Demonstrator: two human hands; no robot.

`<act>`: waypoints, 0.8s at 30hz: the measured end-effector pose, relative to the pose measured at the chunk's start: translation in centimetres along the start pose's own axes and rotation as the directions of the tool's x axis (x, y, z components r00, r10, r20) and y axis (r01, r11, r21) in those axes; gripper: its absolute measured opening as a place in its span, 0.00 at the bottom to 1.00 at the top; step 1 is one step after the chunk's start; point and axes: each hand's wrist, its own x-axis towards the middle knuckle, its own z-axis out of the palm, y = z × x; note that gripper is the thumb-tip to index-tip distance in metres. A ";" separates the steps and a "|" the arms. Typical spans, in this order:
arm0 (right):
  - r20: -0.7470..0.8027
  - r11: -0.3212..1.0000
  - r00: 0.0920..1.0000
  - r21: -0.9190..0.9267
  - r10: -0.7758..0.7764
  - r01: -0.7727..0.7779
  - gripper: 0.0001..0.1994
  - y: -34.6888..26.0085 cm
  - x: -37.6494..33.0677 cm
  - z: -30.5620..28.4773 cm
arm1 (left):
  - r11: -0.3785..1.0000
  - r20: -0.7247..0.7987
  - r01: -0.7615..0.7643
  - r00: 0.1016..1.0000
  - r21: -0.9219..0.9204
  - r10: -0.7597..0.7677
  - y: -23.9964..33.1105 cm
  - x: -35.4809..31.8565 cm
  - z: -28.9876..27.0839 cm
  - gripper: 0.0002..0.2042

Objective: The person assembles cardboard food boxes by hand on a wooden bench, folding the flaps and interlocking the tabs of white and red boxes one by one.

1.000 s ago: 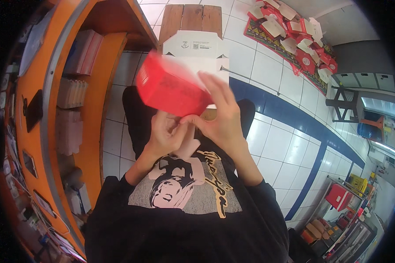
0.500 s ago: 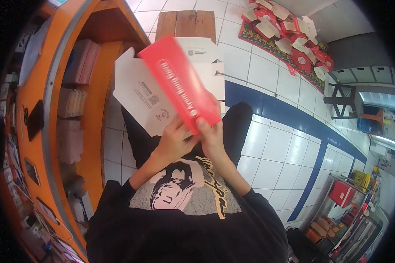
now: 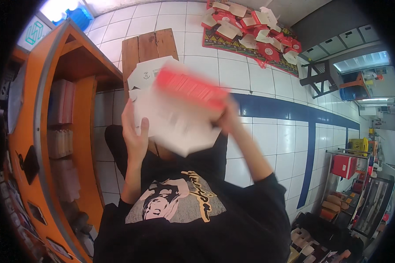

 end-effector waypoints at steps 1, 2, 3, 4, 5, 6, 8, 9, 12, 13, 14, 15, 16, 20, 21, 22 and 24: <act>0.047 0.980 0.999 0.201 -0.010 0.000 0.26 -3.8 3.1 -1.3 | 1.000 0.000 0.000 1.000 -0.001 0.000 0.1 0.1 0.2 0.26; 0.014 0.969 0.979 0.145 -0.204 0.200 0.35 -7.4 5.0 -3.2 | 0.993 -0.014 -0.001 1.000 -0.116 -0.001 0.2 0.0 0.1 0.26; -0.015 0.949 0.956 0.114 -0.293 0.292 0.45 -11.1 7.2 -5.2 | 0.974 -0.033 -0.002 0.999 -0.228 -0.006 0.2 0.0 0.0 0.26; -0.008 0.956 0.962 0.111 -0.273 0.272 0.46 -13.2 8.7 -7.3 | 0.962 -0.052 0.017 0.998 -0.272 -0.032 0.2 0.0 -0.3 0.25; 0.014 0.961 0.965 0.096 -0.263 0.260 0.47 -14.5 10.4 -9.0 | 0.964 -0.047 0.037 0.998 -0.264 -0.051 0.1 -0.1 -0.7 0.25; 0.027 0.962 0.965 0.096 -0.260 0.256 0.47 -13.3 12.3 -10.1 | 0.943 -0.091 0.068 0.991 -0.327 -0.102 -0.1 0.0 -1.0 0.23; -0.118 0.861 0.934 -0.441 -0.337 0.255 0.45 -8.0 14.8 -11.0 | 0.917 -0.142 0.093 0.977 -0.387 -0.159 -0.7 -0.1 -1.8 0.21; -0.070 0.806 0.966 -0.568 -0.250 0.168 0.41 -3.9 15.3 -10.8 | 0.915 -0.172 0.169 0.954 -0.366 -0.245 -1.0 -0.3 -2.3 0.19; -0.161 0.520 0.976 -0.852 -0.150 -0.061 0.48 10.1 15.5 -7.1 | 0.881 -0.211 0.252 0.910 -0.400 -0.356 -1.8 -0.9 -3.4 0.14; -0.099 0.406 0.990 -0.913 -0.098 -0.051 0.55 13.2 15.2 -5.9 | 0.849 -0.220 0.258 0.894 -0.461 -0.391 -2.1 -0.8 -3.4 0.12; -0.131 0.362 0.987 -0.928 -0.096 -0.088 0.56 16.6 14.1 -4.3 | 0.831 -0.188 0.263 0.899 -0.491 -0.395 -2.1 -1.0 -3.6 0.11; -0.185 0.324 0.973 -0.937 -0.136 -0.133 0.56 18.6 13.2 -3.0 | 0.827 -0.173 0.274 0.900 -0.490 -0.401 -2.1 -1.0 -3.6 0.11; -0.240 0.285 0.964 -0.937 -0.112 -0.200 0.56 19.7 12.6 -1.9 | 0.838 -0.169 0.296 0.897 -0.458 -0.409 -2.0 -1.1 -3.8 0.11; -0.221 0.271 0.940 -0.951 -0.259 -0.149 0.55 20.2 11.3 0.1 | 0.819 -0.129 0.353 0.883 -0.452 -0.452 -1.6 -1.3 -4.0 0.12; -0.185 0.182 0.926 -0.975 -0.329 -0.130 0.54 20.1 11.3 0.3 | 0.808 -0.138 0.371 0.868 -0.458 -0.477 -1.7 -1.4 -4.0 0.11; -0.139 0.102 0.925 -0.989 -0.354 -0.110 0.52 20.1 11.3 0.3 | 0.811 -0.133 0.366 0.873 -0.456 -0.468 -1.7 -1.5 -3.8 0.11; -0.059 -0.001 0.860 -0.998 -0.507 -0.068 0.44 20.9 11.2 0.5 | 0.829 -0.120 0.293 0.912 -0.477 -0.391 -2.0 -1.9 -3.3 0.11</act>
